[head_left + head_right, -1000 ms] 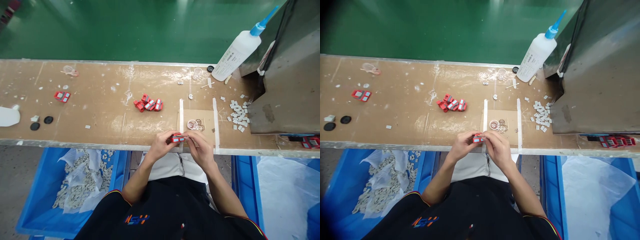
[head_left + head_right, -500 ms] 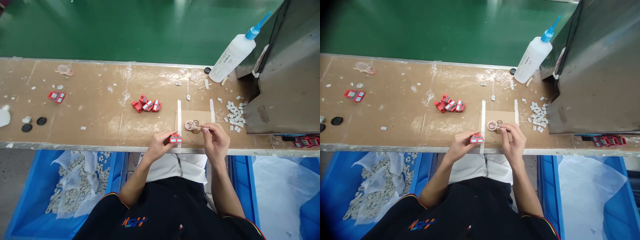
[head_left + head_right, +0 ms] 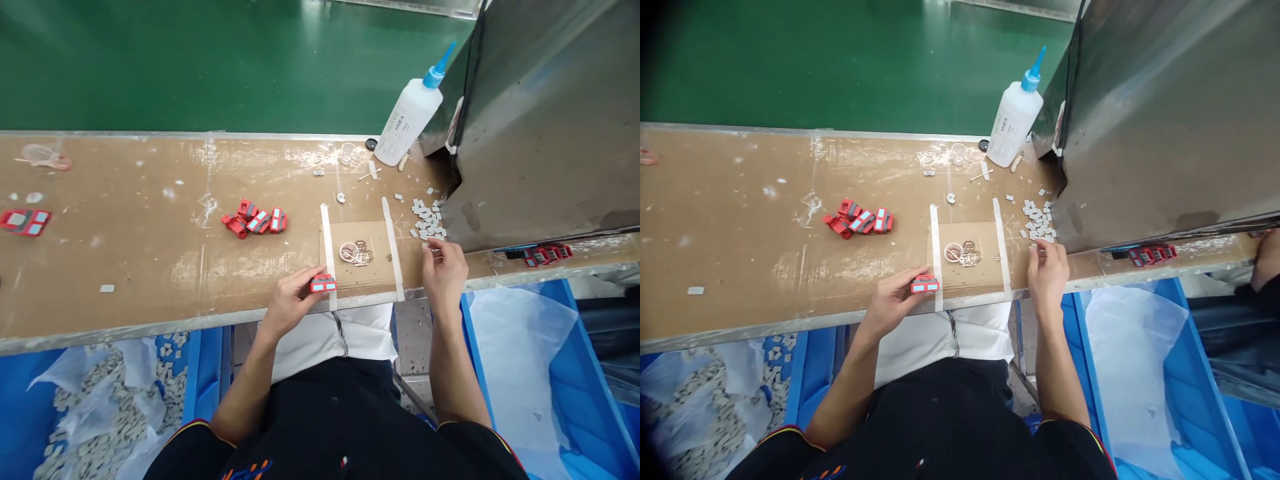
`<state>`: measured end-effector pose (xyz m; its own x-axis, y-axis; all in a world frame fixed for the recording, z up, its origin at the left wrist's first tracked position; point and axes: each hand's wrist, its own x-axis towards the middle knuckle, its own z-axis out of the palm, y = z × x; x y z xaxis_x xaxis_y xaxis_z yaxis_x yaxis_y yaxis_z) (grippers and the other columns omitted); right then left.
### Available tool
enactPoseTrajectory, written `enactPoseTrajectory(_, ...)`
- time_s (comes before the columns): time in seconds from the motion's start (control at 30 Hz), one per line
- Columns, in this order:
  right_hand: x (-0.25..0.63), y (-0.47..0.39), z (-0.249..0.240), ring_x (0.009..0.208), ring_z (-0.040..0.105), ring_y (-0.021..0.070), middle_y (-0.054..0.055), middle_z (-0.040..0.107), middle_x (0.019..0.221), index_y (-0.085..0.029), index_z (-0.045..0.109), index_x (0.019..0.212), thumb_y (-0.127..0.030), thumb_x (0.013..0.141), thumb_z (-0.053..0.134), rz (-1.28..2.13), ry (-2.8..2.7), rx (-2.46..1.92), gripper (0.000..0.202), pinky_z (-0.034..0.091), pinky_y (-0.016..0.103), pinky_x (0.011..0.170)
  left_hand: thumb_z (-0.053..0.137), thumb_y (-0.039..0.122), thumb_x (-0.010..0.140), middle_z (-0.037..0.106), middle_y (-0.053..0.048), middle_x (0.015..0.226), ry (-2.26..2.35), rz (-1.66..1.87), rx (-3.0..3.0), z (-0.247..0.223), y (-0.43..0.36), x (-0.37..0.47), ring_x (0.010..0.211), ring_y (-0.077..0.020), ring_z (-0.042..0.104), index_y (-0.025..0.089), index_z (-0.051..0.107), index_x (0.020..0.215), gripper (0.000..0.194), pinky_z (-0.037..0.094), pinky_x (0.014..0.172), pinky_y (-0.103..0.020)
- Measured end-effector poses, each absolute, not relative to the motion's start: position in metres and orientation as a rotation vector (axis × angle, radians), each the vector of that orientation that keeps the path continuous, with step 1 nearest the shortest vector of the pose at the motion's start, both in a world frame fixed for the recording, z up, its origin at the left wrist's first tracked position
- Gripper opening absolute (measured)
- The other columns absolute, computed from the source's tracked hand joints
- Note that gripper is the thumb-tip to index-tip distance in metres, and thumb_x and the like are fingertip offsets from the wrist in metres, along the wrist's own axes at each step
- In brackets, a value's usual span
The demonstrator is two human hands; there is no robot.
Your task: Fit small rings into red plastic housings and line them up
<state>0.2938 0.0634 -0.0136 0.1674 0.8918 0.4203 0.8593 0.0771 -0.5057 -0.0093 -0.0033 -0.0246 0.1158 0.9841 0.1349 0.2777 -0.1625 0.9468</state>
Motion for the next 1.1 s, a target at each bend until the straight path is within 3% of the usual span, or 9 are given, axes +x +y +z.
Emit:
enactPoseTrajectory(0.2,0.317,0.085,-0.016,0.078,0.063,0.027,0.013,0.068,0.092,-0.017,0.071,0.095,-0.023,0.089,0.054,0.064,-1.99,-2.035,0.019,0.047,0.038,0.07,0.073,0.025,0.089,0.077,-0.011,0.108,1.249,1.111,1.637,-0.026,-0.004,-0.009,0.091,-0.02,0.072,0.019,0.069,0.131,0.043,0.06,0.074,-0.028)
enactPoseTrajectory(0.37,0.319,0.087,0.003,0.07,0.061,0.0248,0.013,0.067,0.084,-0.017,0.07,0.084,-0.017,0.086,0.052,0.106,-2.091,-2.029,0.018,0.045,0.037,0.067,0.063,0.023,0.095,0.076,-0.009,0.101,1.166,1.124,1.741,-0.027,-0.005,-0.011,0.087,-0.0189,0.071,0.02,0.063,0.14,0.045,0.059,0.079,-0.031)
enactPoseTrajectory(0.53,0.276,0.041,0.026,0.074,0.065,0.0195,0.005,0.069,0.085,-0.022,0.071,0.091,-0.026,0.093,0.058,0.666,-1.988,-1.441,0.014,0.053,0.031,0.068,0.063,0.02,0.094,0.076,-0.01,0.107,1.117,1.047,1.605,-0.026,-0.008,-0.011,0.092,-0.0189,0.072,0.019,0.061,0.138,0.044,0.059,0.082,-0.031)
enactPoseTrajectory(0.73,0.201,0.007,0.012,0.076,0.067,0.0173,0.003,0.071,0.086,-0.023,0.072,0.098,-0.031,0.095,0.065,1.17,-1.757,-1.194,0.011,0.056,0.029,0.069,0.069,0.025,0.09,0.075,-0.007,0.095,1.083,0.967,1.455,-0.025,-0.01,-0.01,0.082,-0.0167,0.072,0.016,0.067,0.108,0.02,0.058,0.072,-0.026)
enactPoseTrajectory(0.93,0.187,0.014,0.003,0.077,0.065,0.0183,0.004,0.07,0.084,-0.022,0.071,0.089,-0.028,0.095,0.062,1.174,-1.808,-1.182,0.013,0.055,0.03,0.069,0.069,0.024,0.089,0.075,-0.006,0.096,1.077,0.991,1.524,-0.027,-0.011,-0.011,0.08,-0.0156,0.07,0.017,0.069,0.106,0.018,0.056,0.072,-0.026)
enactPoseTrajectory(1.1,0.188,0.01,0.009,0.071,0.06,0.0174,0.002,0.061,0.077,-0.022,0.069,0.087,-0.021,0.096,0.058,1.03,-1.955,-1.18,0.014,0.05,0.029,0.063,0.067,0.023,0.09,0.073,-0.004,0.09,1.126,0.959,1.62,-0.026,-0.011,-0.011,0.076,-0.015,0.068,0.018,0.069,0.103,0.014,0.054,0.069,-0.025)
